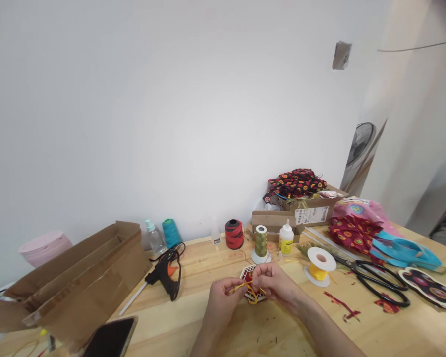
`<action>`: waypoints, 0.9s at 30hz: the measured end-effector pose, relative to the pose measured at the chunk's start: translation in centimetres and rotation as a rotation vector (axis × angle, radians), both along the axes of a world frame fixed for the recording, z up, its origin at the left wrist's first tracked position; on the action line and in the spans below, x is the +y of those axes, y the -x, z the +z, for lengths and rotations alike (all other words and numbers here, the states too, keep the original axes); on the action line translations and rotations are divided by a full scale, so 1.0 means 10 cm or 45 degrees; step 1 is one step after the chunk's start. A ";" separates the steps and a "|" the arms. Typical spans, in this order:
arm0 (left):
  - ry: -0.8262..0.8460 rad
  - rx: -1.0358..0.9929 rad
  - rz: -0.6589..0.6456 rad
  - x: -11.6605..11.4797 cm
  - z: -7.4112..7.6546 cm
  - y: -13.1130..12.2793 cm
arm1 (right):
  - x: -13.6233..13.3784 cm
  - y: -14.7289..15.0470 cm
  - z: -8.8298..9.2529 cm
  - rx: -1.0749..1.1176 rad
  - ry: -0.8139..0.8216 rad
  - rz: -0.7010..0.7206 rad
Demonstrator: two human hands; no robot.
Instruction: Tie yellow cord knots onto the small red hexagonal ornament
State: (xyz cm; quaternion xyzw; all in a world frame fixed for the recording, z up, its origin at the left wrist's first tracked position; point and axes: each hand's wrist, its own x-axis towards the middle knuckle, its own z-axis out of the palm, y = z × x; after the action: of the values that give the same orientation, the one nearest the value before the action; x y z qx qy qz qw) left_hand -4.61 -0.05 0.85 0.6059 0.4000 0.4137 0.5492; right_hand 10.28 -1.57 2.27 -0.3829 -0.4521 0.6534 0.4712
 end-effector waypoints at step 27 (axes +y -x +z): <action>0.240 0.059 0.149 0.14 -0.06 0.07 | 0.02 0.12 -0.08 -0.976 -0.879 -0.197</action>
State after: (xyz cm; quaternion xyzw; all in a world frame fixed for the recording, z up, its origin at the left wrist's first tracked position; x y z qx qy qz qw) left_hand -5.29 1.30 0.23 0.5364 0.4844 0.3916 0.5694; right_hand 9.12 -1.35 1.48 -0.4492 -0.7516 0.2425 0.4177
